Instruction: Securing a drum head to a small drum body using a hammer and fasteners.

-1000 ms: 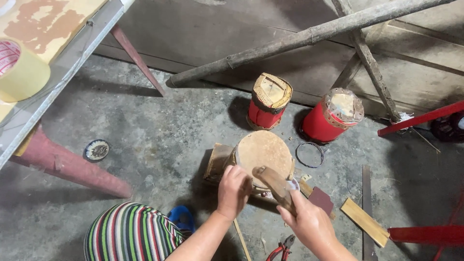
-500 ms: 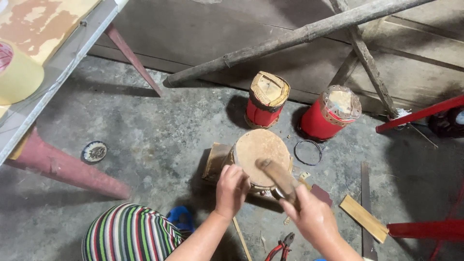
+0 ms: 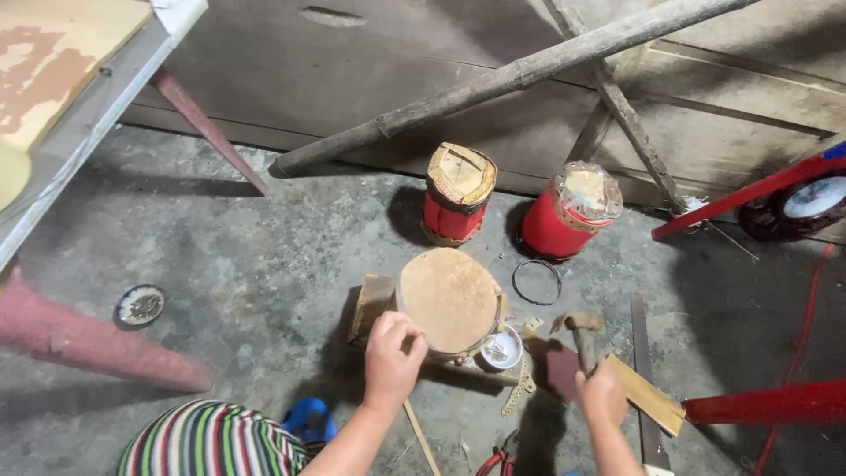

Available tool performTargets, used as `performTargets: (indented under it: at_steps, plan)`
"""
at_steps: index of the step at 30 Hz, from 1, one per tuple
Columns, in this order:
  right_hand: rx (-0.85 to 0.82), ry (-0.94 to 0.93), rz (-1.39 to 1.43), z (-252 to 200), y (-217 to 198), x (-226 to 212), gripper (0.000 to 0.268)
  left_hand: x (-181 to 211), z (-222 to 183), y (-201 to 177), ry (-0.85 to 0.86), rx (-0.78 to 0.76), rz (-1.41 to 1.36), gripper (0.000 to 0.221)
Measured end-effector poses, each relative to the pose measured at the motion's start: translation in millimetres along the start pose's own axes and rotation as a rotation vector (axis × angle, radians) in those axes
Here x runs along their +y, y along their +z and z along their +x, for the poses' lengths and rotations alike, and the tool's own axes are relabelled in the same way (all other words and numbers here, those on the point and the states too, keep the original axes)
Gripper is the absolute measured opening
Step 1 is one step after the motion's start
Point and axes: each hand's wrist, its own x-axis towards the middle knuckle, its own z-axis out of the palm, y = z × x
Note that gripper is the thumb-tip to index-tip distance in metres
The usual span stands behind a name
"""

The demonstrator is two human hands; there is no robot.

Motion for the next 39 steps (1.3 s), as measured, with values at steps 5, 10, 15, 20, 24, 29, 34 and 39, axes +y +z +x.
performTargets:
  at_steps: [5,10,15,20,24,29,34,39]
  plan:
    - [-0.067,0.041,-0.012,-6,33,11,0.036,-9,-3,9,-0.002,-0.009,0.13,0.01]
    - [-0.145,0.033,-0.064,-22,51,-1,0.037,-5,6,5,-0.186,0.0,0.022,0.014]
    - [-0.2,0.123,-0.039,-35,55,-11,0.034,-1,17,-2,-0.509,-0.015,-0.169,0.015]
    - [-0.237,0.07,-0.079,-18,91,15,0.042,43,38,-21,-0.744,-0.056,-0.265,0.018]
    - [-0.331,0.115,-0.047,-20,78,8,0.043,55,45,-23,-0.893,-0.05,-0.397,0.024]
    - [-0.046,-0.012,0.402,-7,26,-53,0.056,54,41,-21,-0.879,-0.118,-0.375,0.022]
    - [0.173,-0.455,0.868,-13,-1,-114,0.041,13,27,-6,-0.759,-0.161,-0.268,0.016]
    - [-0.115,-0.384,1.106,-70,-52,-174,0.042,5,24,-12,-0.643,0.101,-0.163,0.012]
